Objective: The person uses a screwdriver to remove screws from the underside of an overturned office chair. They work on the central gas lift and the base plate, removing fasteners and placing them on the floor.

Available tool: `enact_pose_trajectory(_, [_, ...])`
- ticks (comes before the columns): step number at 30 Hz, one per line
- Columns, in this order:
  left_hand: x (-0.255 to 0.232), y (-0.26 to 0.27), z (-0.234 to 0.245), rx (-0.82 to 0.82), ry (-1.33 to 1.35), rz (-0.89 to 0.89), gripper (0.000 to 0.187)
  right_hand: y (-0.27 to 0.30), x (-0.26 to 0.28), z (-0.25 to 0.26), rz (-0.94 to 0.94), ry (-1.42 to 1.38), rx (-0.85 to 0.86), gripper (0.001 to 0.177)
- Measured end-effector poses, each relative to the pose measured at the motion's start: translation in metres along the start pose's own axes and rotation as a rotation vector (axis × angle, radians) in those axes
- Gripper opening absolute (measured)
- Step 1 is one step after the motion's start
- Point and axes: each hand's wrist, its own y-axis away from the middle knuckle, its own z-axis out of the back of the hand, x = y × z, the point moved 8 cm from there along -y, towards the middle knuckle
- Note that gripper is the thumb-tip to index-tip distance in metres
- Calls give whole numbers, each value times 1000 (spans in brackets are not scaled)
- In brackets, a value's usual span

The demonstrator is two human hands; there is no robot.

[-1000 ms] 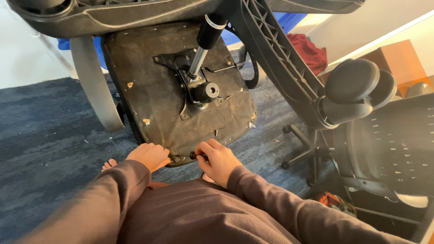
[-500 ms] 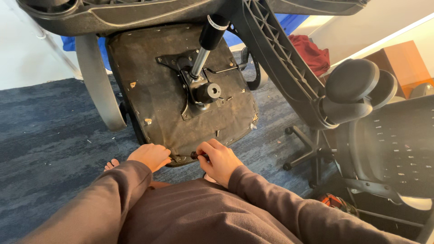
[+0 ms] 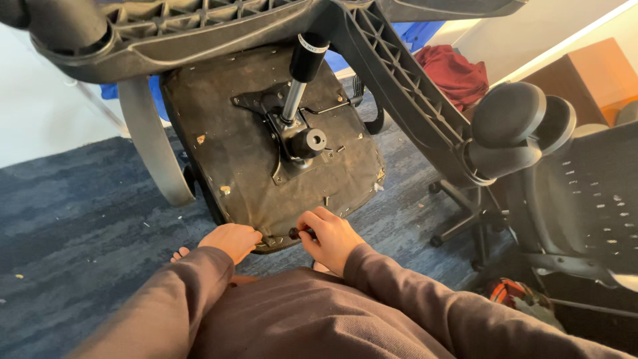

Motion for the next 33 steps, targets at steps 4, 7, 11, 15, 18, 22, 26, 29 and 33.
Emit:
enact_pose_trajectory(4, [-3,-9,-5,130,-137,75,24,-2,-4,-3,5,-6,-33,15])
enact_pose_trajectory(7, [1,-10,2,98,-112,36,25,-5,-4,-4,23,-11,-62,15])
enact_pose_trajectory(11, [-1,-6,7,-28,-98,-80,20,-6,-2,-4,35,-12,-86,15])
enact_pose_trajectory(15, [8,-4,6,0,-78,73,17,-6,0,-5,39,-22,-75,15])
enact_pose_trajectory(18, [12,-1,4,71,-107,177,24,-6,0,-8,19,-25,-43,15])
enact_pose_trajectory(22, [14,5,9,17,-50,168,20,-6,4,-8,30,-9,-16,15])
enact_pose_trajectory(26, [17,4,0,-1,4,112,19,-6,8,-8,53,-3,-4,14])
enact_pose_trajectory(29, [22,0,-8,14,-21,93,15,-8,5,-11,2,8,50,15])
enact_pose_trajectory(33, [24,0,-9,17,-26,83,17,-10,7,-10,33,11,46,14])
